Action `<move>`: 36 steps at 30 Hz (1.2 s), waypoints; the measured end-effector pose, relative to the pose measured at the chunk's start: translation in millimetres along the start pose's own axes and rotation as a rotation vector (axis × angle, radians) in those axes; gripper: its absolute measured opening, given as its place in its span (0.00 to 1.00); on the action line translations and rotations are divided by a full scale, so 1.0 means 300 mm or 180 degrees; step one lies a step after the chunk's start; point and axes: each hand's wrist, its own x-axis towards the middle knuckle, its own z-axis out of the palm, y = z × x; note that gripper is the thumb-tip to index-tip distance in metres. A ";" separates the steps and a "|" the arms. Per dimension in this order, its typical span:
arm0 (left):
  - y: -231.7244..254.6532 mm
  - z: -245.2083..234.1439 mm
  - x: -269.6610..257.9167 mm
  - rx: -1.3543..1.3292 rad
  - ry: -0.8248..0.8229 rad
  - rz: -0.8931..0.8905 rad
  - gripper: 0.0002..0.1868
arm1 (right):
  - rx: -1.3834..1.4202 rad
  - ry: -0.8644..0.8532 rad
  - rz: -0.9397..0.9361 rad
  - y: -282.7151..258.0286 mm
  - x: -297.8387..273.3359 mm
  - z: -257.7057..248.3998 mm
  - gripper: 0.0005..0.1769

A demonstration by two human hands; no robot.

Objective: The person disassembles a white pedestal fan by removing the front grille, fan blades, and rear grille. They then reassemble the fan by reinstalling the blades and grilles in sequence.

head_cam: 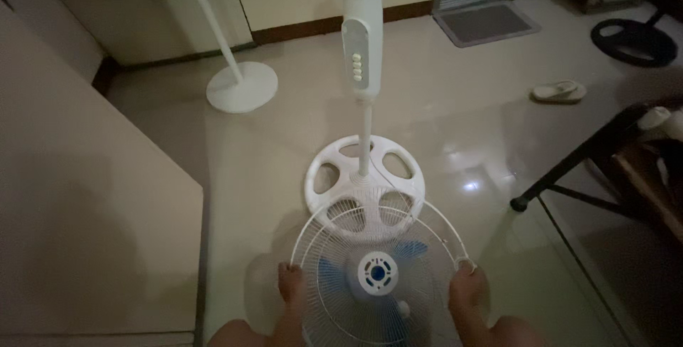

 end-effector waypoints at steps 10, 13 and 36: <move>0.346 -0.204 -0.081 -0.1129 0.0135 0.0598 0.24 | 0.3746 0.0375 -0.0150 -0.128 0.088 -0.021 0.18; 0.471 -0.322 -0.153 -0.1856 -0.0225 0.0542 0.27 | 0.3823 0.0641 -0.0623 -0.184 0.080 -0.081 0.12; 1.496 -1.299 -0.887 -0.1735 -0.0950 0.0519 0.36 | 0.4951 -0.0179 -0.1824 -0.929 -0.603 -1.158 0.12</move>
